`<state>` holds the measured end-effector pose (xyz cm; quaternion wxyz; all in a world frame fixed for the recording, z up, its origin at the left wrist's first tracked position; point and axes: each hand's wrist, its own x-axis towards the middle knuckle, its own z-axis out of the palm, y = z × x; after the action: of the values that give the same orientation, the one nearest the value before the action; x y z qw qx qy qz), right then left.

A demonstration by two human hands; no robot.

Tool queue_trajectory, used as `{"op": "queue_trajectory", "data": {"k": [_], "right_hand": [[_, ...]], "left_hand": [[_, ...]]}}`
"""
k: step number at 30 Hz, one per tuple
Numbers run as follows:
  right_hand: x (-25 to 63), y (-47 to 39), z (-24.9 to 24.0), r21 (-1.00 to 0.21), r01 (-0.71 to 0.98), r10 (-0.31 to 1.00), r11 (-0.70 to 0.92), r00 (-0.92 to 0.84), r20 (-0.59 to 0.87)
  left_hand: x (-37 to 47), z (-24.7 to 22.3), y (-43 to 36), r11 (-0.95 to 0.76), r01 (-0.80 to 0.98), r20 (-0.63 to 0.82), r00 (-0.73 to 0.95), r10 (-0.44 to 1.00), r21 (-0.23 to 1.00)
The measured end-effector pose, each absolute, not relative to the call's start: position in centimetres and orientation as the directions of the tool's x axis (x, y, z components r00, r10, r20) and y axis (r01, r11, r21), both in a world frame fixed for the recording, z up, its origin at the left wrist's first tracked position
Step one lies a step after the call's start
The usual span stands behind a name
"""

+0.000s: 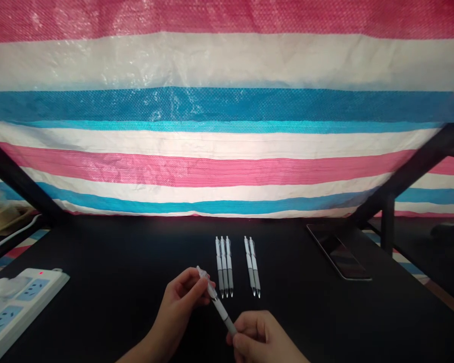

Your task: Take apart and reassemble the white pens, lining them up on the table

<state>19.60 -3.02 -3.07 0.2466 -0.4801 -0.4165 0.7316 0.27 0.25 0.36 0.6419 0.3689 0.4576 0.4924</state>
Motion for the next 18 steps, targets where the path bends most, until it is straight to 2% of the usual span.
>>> {"op": "queue_trajectory", "data": {"k": [8, 14, 16, 18], "right_hand": [[19.5, -3.6, -2.0, -0.896, 0.14, 0.845, -0.422, -0.297, -0.445], [19.7, -3.0, -0.7, -0.919, 0.335, 0.935, -0.208, -0.207, -0.287], [19.6, -2.8, -0.4, -0.929, 0.286, 0.917, -0.235, -0.253, -0.309], [19.6, -2.7, -0.4, -0.912, 0.16, 0.835, -0.378, -0.365, -0.411]], "left_hand": [[0.5, 0.1, 0.1, 0.238, -0.297, -0.217, 0.102, 0.971, 0.925], [0.6, 0.0, -0.1, 0.214, -0.319, -0.205, 0.063, 0.977, 0.923], [0.5, 0.1, -0.1, 0.215, -0.315, -0.216, 0.033, 0.976, 0.924], [0.5, 0.1, 0.0, 0.217, -0.314, -0.225, 0.011, 0.974, 0.924]]}}
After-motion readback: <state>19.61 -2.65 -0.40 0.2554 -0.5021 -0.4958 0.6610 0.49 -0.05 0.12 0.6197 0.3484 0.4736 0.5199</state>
